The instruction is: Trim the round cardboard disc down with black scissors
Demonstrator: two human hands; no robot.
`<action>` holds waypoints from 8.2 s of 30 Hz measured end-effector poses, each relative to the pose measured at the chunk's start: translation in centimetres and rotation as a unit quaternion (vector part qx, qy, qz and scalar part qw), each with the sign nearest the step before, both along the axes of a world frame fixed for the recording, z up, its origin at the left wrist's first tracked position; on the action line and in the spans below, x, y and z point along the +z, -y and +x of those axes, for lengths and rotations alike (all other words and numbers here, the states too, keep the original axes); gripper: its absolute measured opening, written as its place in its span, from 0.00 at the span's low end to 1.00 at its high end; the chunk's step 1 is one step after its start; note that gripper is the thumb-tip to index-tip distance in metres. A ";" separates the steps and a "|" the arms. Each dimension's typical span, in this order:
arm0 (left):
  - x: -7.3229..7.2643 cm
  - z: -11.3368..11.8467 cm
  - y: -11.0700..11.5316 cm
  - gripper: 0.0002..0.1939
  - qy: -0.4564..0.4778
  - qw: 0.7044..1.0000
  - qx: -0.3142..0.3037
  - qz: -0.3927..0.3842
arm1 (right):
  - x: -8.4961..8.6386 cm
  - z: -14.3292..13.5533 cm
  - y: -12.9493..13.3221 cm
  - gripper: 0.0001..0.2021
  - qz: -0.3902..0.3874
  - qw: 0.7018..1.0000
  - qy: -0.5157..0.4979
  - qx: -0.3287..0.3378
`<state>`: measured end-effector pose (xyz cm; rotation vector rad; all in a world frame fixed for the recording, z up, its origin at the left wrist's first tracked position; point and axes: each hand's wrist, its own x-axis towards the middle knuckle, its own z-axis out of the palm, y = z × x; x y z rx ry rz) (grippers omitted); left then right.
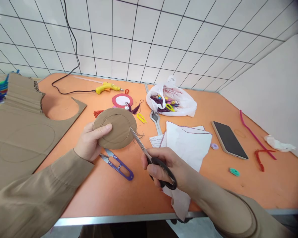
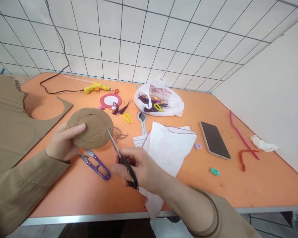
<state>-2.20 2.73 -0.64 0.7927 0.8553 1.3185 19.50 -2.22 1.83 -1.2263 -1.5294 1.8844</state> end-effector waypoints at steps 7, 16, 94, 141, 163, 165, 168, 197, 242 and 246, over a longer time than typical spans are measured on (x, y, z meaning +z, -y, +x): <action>0.0 -0.1 -0.2 0.14 0.008 1.000 0.003 -0.014 | -0.1 -0.6 0.1 0.16 0.004 1.000 0.005 -0.021; 0.2 0.1 -0.4 0.13 0.028 0.998 0.014 -0.047 | -0.4 -0.4 0.0 0.20 0.001 0.998 -0.060 0.021; 0.1 0.2 -0.5 0.13 0.011 0.998 0.028 -0.049 | -0.9 0.2 -0.1 0.26 0.053 0.994 -0.091 0.024; 0.3 -0.1 0.0 0.16 -0.040 0.999 -0.009 -0.016 | -0.7 0.2 -0.4 0.22 0.016 0.998 -0.039 0.046; 0.2 -0.1 0.1 0.13 -0.064 0.997 -0.036 -0.006 | -0.7 0.2 -0.5 0.20 -0.005 0.998 -0.032 0.048; 0.1 0.1 0.1 0.12 -0.053 0.998 -0.023 -0.013 | -0.7 0.2 -0.6 0.20 -0.002 0.998 -0.034 0.045; 0.1 0.3 0.0 0.11 -0.034 0.999 -0.001 -0.031 | -0.7 0.3 -0.6 0.19 0.009 0.999 -0.034 0.036; 0.1 1.0 0.5 0.11 0.039 0.994 0.023 -0.100 | -0.5 -0.6 -0.3 0.13 0.007 1.000 -0.020 0.001; 0.0 0.5 -0.5 0.21 0.052 0.992 0.039 -0.108 | -2.1 -0.8 -0.7 0.26 0.066 0.990 -0.126 -0.002; -0.5 0.4 -0.7 0.18 0.064 0.991 0.043 -0.109 | -2.1 -0.8 -0.6 0.27 0.063 0.990 -0.123 -0.001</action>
